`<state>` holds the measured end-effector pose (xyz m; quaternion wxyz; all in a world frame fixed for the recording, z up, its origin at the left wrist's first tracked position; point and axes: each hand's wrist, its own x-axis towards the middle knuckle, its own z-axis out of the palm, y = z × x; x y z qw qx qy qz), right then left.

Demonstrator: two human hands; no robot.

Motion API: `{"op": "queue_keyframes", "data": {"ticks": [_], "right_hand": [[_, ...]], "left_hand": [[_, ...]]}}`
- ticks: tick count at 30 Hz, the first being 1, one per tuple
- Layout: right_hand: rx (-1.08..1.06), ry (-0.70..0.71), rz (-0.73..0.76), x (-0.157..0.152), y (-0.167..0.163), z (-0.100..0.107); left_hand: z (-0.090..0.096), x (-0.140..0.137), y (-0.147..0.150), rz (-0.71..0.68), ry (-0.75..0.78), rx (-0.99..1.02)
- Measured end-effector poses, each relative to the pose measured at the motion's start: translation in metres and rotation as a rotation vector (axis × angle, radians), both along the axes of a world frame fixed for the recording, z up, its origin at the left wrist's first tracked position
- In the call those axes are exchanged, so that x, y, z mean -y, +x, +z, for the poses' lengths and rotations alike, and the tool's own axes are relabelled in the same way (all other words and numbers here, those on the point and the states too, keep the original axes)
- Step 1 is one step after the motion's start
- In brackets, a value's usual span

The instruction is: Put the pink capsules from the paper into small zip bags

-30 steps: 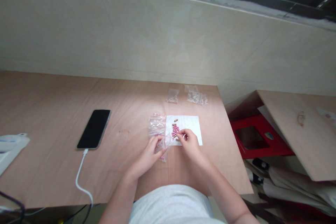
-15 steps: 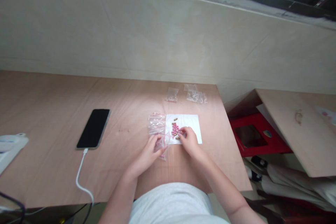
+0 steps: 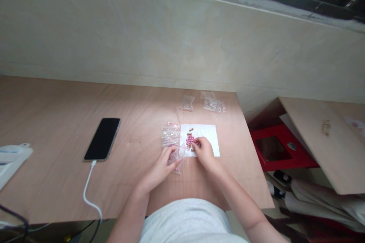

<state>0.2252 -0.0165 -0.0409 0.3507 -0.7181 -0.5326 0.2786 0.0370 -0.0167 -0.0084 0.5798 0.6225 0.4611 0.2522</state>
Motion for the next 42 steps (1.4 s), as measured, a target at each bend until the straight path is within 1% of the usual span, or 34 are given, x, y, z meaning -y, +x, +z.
{"op": "queue_keyframes", "data": {"ticks": [2, 3, 6, 8, 10, 13, 15, 17, 18, 20, 22, 23, 24, 26, 28, 30, 32, 33, 35, 38, 40, 42], "right_hand": [[-0.073, 0.016, -0.013, 0.003, -0.002, 0.016], [-0.117, 0.026, 0.004, 0.006, -0.004, 0.026], [-0.233, 0.045, 0.162, 0.012, -0.01, 0.052], [-0.279, 0.044, 0.227, 0.014, -0.011, 0.062], [-0.296, 0.039, 0.212, 0.014, -0.01, 0.063], [-0.299, 0.024, 0.174, 0.012, -0.007, 0.057], [-0.321, 0.001, 0.199, 0.011, -0.007, 0.051], [-0.351, -0.02, 0.201, 0.009, -0.006, 0.043], [-0.351, -0.026, 0.174, 0.009, -0.005, 0.038], [-0.277, -0.018, 0.048, 0.007, 0.001, 0.025], [-0.124, 0.013, -0.094, 0.007, 0.008, 0.008], [-0.049, 0.029, -0.132, 0.008, 0.012, 0.001], [0.012, 0.041, -0.144, 0.009, 0.016, -0.006], [0.065, 0.048, -0.1, 0.012, 0.021, -0.016], [0.069, 0.046, -0.09, 0.011, 0.026, -0.018], [0.095, 0.075, -0.18, 0.003, 0.032, -0.015], [0.157, 0.124, -0.29, -0.012, 0.042, -0.011], [0.188, 0.14, -0.317, -0.021, 0.048, -0.008], [0.212, 0.126, -0.308, -0.041, 0.059, -0.007], [0.206, 0.085, -0.281, -0.063, 0.071, -0.009], [0.201, 0.085, -0.284, -0.07, 0.075, -0.012], [0.187, 0.083, -0.284, -0.071, 0.076, -0.011]], "left_hand": [[-0.001, 0.0, 0.001, -0.008, -0.001, -0.007], [-0.001, 0.0, 0.001, -0.015, 0.002, -0.013], [-0.001, -0.002, 0.002, -0.041, 0.043, -0.035], [-0.001, -0.003, 0.003, -0.048, 0.067, -0.042], [-0.001, -0.002, 0.003, -0.047, 0.064, -0.039], [-0.002, -0.001, 0.003, -0.029, 0.037, -0.027], [-0.002, 0.0, 0.003, -0.016, 0.03, -0.023], [-0.003, 0.0, 0.003, -0.017, 0.031, -0.028], [-0.003, -0.001, 0.004, -0.02, 0.032, -0.032], [-0.003, -0.001, 0.004, -0.027, 0.033, -0.041], [-0.003, -0.002, 0.004, -0.03, 0.028, -0.047], [-0.004, -0.003, 0.004, -0.029, 0.026, -0.049], [-0.004, -0.003, 0.003, -0.026, 0.027, -0.052], [-0.005, -0.004, 0.003, -0.018, 0.031, -0.054], [-0.005, -0.004, 0.003, -0.019, 0.026, -0.049], [-0.004, -0.005, 0.003, -0.033, -0.004, -0.037], [-0.003, -0.006, 0.003, -0.044, -0.054, -0.019], [-0.002, -0.006, 0.004, -0.042, -0.075, -0.011], [0.001, -0.007, 0.004, -0.03, -0.1, -0.001], [0.004, -0.008, 0.005, -0.029, -0.118, 0.014], [0.004, -0.008, 0.005, -0.039, -0.108, 0.009], [0.004, -0.009, 0.004, -0.045, -0.057, -0.028]]}}
